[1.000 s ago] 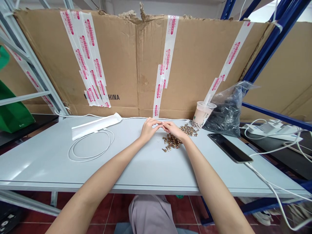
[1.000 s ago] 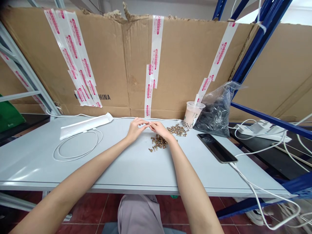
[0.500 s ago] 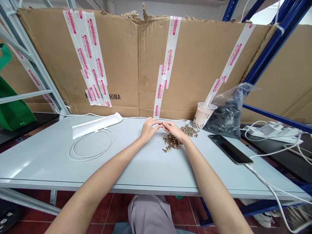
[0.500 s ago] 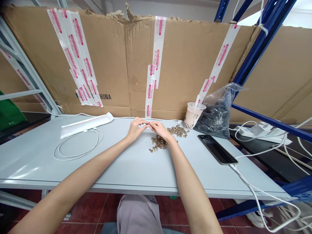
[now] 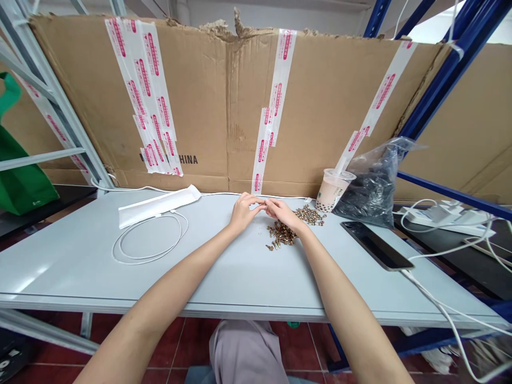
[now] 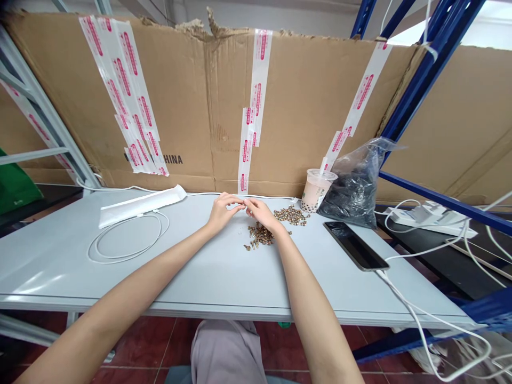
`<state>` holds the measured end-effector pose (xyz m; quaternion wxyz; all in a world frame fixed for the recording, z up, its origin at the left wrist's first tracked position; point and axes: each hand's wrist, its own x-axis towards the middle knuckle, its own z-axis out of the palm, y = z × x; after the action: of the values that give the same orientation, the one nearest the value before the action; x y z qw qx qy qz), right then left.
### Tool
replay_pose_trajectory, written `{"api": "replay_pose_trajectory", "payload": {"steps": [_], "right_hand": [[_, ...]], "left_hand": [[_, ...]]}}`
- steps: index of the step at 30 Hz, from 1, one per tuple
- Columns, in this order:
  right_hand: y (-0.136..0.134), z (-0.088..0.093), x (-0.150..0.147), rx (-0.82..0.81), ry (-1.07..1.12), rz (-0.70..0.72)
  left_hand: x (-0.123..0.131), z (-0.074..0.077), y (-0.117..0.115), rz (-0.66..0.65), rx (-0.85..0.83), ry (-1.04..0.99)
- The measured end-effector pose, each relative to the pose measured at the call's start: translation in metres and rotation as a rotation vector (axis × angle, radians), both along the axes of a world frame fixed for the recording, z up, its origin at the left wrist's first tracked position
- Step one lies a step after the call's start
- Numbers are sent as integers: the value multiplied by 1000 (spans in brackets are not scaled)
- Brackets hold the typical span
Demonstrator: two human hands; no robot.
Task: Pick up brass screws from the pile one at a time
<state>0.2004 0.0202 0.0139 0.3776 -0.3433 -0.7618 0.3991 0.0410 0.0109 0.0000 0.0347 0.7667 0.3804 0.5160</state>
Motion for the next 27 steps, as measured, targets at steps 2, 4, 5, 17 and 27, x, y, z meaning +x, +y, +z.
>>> {"api": "replay_pose_trajectory", "payload": {"steps": [2, 4, 5, 17, 27], "right_hand": [[0, 1, 2, 12, -10, -15], [1, 2, 4, 22, -41, -17], [2, 1, 6, 24, -59, -19], [7, -6, 34, 307, -931, -559], [-12, 19, 10, 177, -892, -61]], "left_hand": [[0, 0, -1, -6, -3, 8], [0, 0, -1, -11, -15, 29], [0, 0, -1, -14, -26, 45], [-44, -17, 38, -127, -322, 306], [-54, -11, 38, -280, -446, 306]]}}
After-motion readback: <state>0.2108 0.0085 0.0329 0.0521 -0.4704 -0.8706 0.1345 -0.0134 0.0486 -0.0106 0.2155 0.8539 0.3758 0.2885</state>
